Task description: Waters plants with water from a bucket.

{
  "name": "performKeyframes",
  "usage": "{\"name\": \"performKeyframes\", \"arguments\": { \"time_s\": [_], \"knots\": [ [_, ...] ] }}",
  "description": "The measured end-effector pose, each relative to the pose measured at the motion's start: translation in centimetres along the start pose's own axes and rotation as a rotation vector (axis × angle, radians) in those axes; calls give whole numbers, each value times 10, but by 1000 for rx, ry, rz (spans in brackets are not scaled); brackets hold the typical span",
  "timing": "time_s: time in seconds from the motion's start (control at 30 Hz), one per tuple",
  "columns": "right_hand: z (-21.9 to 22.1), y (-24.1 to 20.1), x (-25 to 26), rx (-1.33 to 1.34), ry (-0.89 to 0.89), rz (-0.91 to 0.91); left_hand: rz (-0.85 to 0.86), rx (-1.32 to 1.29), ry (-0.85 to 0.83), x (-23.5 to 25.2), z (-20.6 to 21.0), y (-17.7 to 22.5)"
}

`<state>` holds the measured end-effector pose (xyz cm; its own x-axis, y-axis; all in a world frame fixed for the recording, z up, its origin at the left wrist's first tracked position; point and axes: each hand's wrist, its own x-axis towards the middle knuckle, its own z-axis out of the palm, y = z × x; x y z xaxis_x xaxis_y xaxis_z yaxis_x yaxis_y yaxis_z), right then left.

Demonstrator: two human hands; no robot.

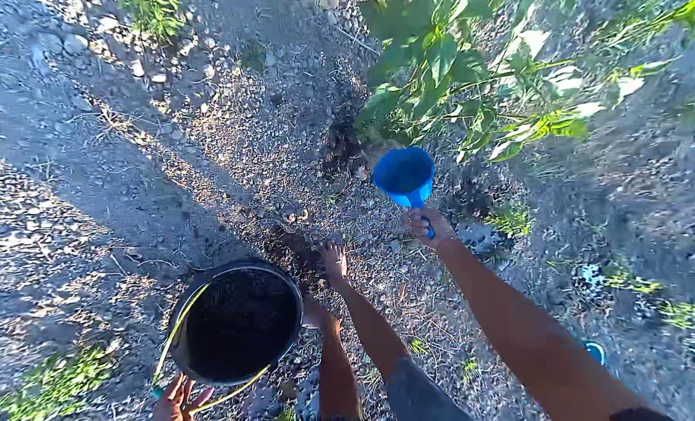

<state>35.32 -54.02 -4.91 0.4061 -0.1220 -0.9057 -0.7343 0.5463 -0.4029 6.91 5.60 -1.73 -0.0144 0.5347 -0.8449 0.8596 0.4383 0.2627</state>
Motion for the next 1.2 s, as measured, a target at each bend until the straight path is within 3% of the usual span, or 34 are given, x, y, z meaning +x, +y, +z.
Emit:
{"name": "performKeyframes", "arguments": {
  "time_s": [0.23,0.43,0.67,0.8,0.87,0.93,1.03,1.07,1.13,1.2],
  "knots": [
    [-29,-13,-24,-105,94,-5,-26,-50,12,15,-16,-4],
    [-37,-28,-19,-174,330,8,-38,-63,102,31,-20,-16],
    [-44,-29,-11,-556,553,-95,-32,-7,68,51,-18,-11],
    [-49,0,-46,-821,589,-175,-28,-58,11,44,-18,-8],
    [-47,24,-79,-804,434,-177,-14,-72,-10,32,-17,-8],
    [-40,46,-116,-921,170,-170,8,-59,-23,17,-13,-10],
    [-12,74,-145,-1498,-339,-275,36,-68,-71,0,-5,-11],
    [7,85,-143,-1685,-537,-275,44,-67,-75,-4,-1,-10],
    [65,117,-127,-2047,-877,-109,48,-69,-81,-12,7,-5],
    [116,172,-110,-2154,-1072,-181,32,-39,-68,-30,12,3]
  ]
}}
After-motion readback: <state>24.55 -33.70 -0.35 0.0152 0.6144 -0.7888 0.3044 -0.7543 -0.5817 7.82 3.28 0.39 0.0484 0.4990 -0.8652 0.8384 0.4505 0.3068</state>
